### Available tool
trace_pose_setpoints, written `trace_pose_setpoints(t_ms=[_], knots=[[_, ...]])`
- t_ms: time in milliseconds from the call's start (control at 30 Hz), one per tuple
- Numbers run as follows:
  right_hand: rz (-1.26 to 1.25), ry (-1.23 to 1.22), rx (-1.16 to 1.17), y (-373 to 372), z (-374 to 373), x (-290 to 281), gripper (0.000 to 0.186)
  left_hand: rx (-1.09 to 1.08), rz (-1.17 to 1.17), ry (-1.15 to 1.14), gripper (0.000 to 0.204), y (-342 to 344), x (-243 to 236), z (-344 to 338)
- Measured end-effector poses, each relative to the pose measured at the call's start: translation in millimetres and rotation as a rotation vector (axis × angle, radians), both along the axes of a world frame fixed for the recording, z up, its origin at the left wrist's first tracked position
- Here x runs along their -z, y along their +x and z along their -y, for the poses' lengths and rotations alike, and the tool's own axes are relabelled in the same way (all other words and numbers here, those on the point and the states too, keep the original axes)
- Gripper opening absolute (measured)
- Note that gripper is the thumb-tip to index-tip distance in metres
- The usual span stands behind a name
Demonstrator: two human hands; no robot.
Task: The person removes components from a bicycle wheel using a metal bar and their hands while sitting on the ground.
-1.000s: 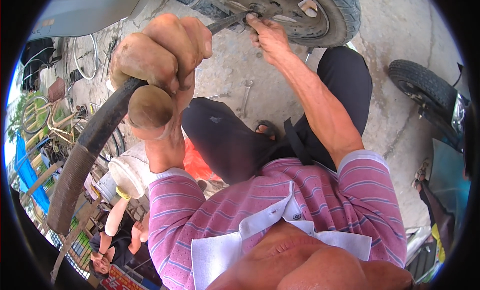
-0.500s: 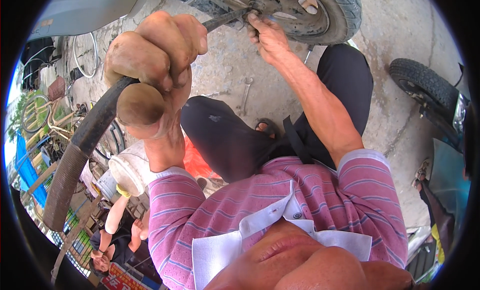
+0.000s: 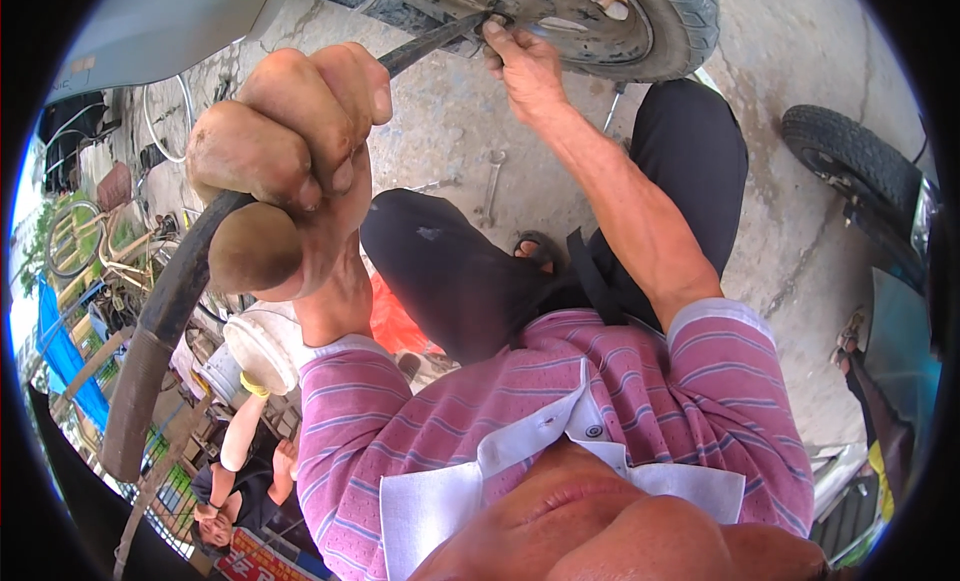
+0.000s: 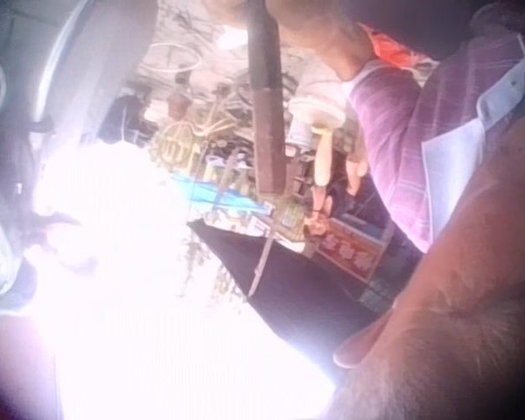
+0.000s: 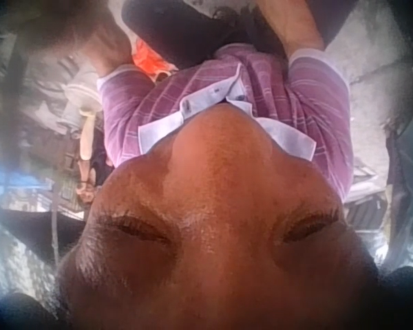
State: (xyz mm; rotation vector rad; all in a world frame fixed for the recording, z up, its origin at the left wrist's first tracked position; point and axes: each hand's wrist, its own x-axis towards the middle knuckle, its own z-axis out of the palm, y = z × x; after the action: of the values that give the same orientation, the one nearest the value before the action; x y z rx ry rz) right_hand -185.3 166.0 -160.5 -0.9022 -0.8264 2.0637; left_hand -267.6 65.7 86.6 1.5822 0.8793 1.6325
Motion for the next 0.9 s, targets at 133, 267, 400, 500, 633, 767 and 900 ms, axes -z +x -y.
trace_pose_setpoints(t_ms=[133,267,400,500,633,767,900], knots=[[0.003,-0.072,0.008,-0.7,6.4,-10.6,0.029,0.011,-0.006,0.003,0.051,-0.8,0.8,-2.6],[-0.106,-0.246,-0.03,0.6,11.8,-23.8,0.035,0.03,-0.004,0.015,0.05,-2.3,0.8,-3.2],[-0.114,-0.233,-0.008,-4.7,16.3,-22.4,0.036,0.035,-0.007,0.011,0.05,0.9,-1.3,-5.2],[-0.114,-0.148,0.033,-16.3,21.0,-16.7,0.034,0.021,0.014,0.011,0.051,2.3,-0.4,-5.5],[-0.131,-0.137,0.181,-24.6,26.4,-14.8,0.033,0.014,-0.011,0.008,0.051,1.8,1.4,-3.9],[-0.107,-0.108,0.233,-27.6,27.7,-15.2,0.034,-0.031,0.017,-0.022,0.051,4.4,-0.1,3.0],[-0.121,-0.111,0.295,-30.9,28.5,-12.1,0.033,0.042,-0.017,-0.014,0.051,-0.1,1.0,1.3]])
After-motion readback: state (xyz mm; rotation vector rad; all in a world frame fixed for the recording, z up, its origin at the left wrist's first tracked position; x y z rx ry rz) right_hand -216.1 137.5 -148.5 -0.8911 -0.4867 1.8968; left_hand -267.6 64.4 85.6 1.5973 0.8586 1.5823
